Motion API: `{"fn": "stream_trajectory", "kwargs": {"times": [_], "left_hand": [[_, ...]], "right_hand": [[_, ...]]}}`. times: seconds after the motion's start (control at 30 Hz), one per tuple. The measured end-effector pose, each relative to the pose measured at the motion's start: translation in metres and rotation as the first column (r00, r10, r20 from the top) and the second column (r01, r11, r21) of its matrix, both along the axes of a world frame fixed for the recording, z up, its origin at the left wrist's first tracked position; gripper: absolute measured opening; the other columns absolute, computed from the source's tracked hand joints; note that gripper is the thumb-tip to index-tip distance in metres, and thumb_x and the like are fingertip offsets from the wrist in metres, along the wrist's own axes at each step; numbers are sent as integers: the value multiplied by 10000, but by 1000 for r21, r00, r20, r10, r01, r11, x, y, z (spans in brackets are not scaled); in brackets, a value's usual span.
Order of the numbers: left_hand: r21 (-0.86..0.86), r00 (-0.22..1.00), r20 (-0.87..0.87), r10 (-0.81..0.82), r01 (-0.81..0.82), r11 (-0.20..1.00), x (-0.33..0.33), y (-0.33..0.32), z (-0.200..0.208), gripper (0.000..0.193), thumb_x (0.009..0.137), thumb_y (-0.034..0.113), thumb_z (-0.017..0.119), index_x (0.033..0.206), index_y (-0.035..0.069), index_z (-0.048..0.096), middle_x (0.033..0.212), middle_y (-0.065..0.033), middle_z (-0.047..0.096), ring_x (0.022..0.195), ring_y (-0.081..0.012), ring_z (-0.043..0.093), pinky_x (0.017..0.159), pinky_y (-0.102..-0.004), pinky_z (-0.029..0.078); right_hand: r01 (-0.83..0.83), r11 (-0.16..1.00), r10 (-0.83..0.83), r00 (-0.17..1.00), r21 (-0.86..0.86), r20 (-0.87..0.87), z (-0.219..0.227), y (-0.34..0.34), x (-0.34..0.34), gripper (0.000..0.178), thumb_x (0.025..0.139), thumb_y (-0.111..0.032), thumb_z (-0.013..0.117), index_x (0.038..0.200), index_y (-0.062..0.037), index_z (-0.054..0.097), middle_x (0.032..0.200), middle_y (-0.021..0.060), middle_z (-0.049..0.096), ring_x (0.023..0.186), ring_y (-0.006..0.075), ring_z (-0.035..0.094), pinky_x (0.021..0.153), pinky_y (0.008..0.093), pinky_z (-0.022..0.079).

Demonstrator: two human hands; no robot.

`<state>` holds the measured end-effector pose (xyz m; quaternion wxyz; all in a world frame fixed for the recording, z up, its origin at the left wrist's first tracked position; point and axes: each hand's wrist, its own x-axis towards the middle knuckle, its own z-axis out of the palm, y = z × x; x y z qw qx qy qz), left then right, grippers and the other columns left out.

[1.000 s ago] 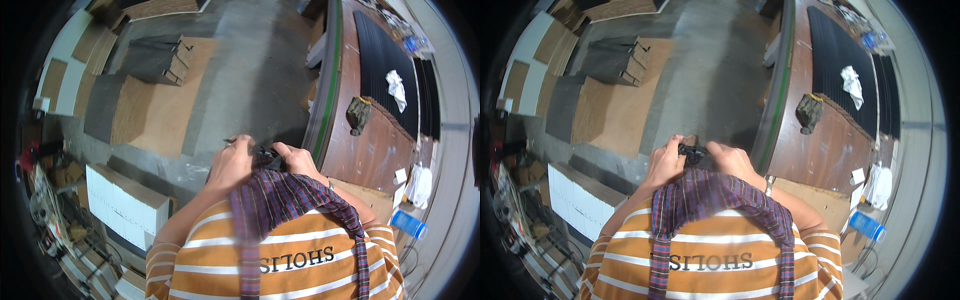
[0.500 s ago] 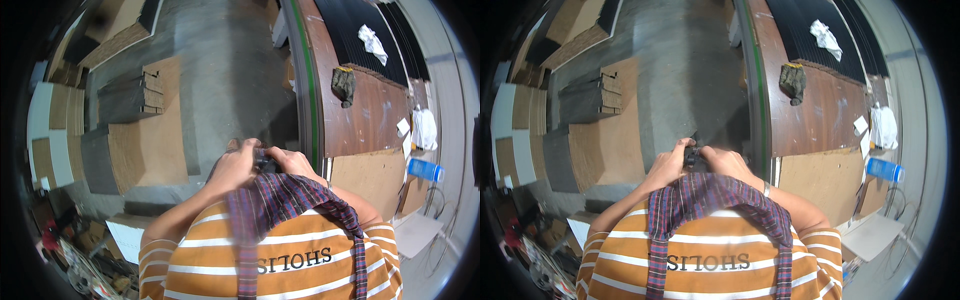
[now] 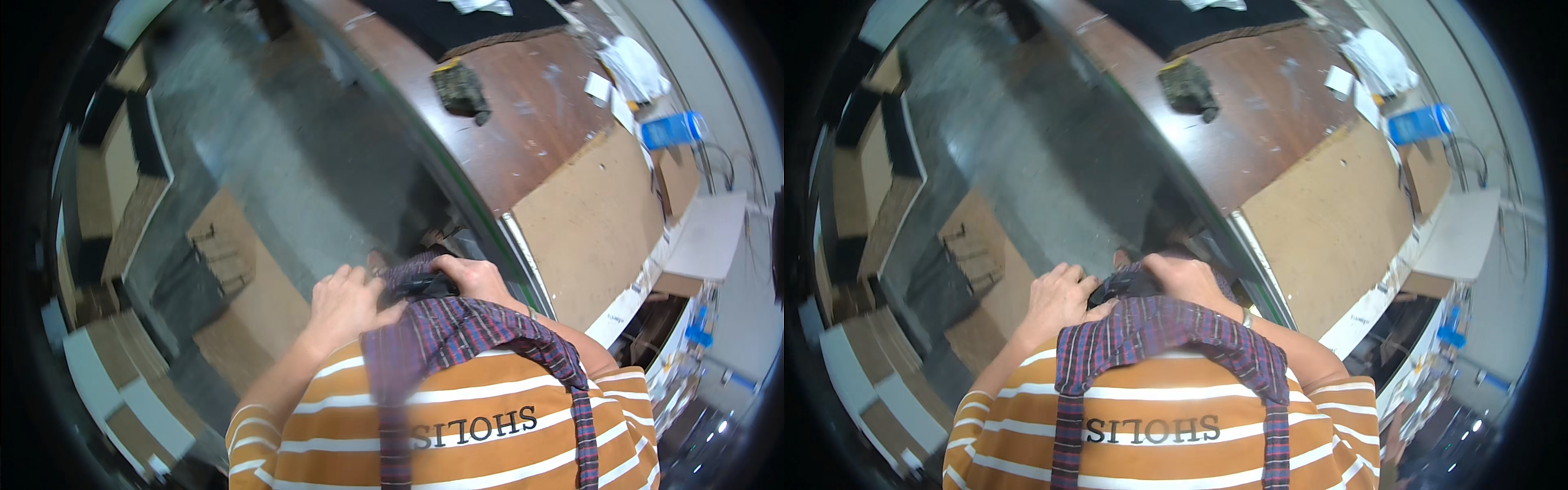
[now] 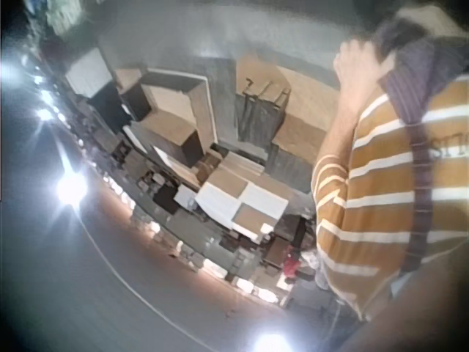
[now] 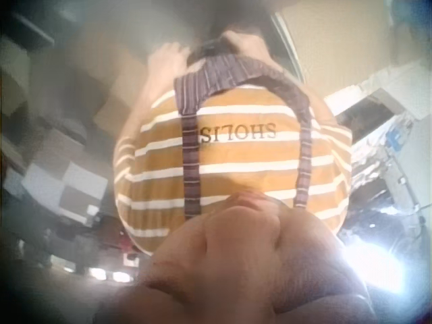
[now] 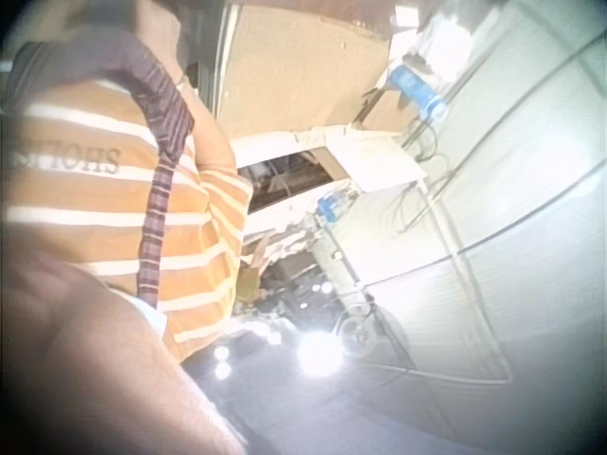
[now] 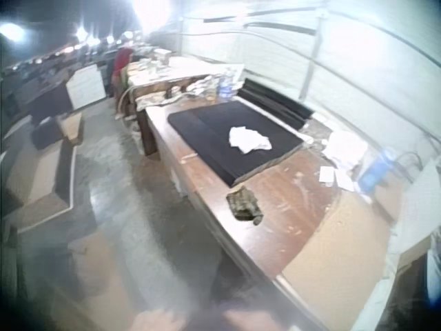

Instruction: The person scrubs a black ribbed mat with a sponge and then wipes it with a cloth. They remove gloves and handle a small black object before opening a blue container.

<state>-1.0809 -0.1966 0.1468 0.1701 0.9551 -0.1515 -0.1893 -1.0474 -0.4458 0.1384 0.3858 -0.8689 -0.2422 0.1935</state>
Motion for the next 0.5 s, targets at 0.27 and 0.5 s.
{"fn": "stream_trajectory", "kwargs": {"times": [0.27,0.5], "left_hand": [[-283,999,15,53,-46,958,75,-56,-19,231,825,217,726,1012,84,755,877,-163,709,748,-324,719,666,-457,552],[-523,581,-810,-73,-661,538,113,-71,-18,282,936,18,632,1211,-33,663,1078,-50,698,840,-88,637,697,-252,503]], "right_hand": [[122,985,-106,986,-121,132,4,-34,45,344,769,-198,733,1042,-50,586,786,223,689,800,439,694,677,524,547],[127,992,-126,988,-3,89,11,-70,62,364,878,-357,652,1056,-50,570,812,233,694,815,444,701,686,533,545]]}}
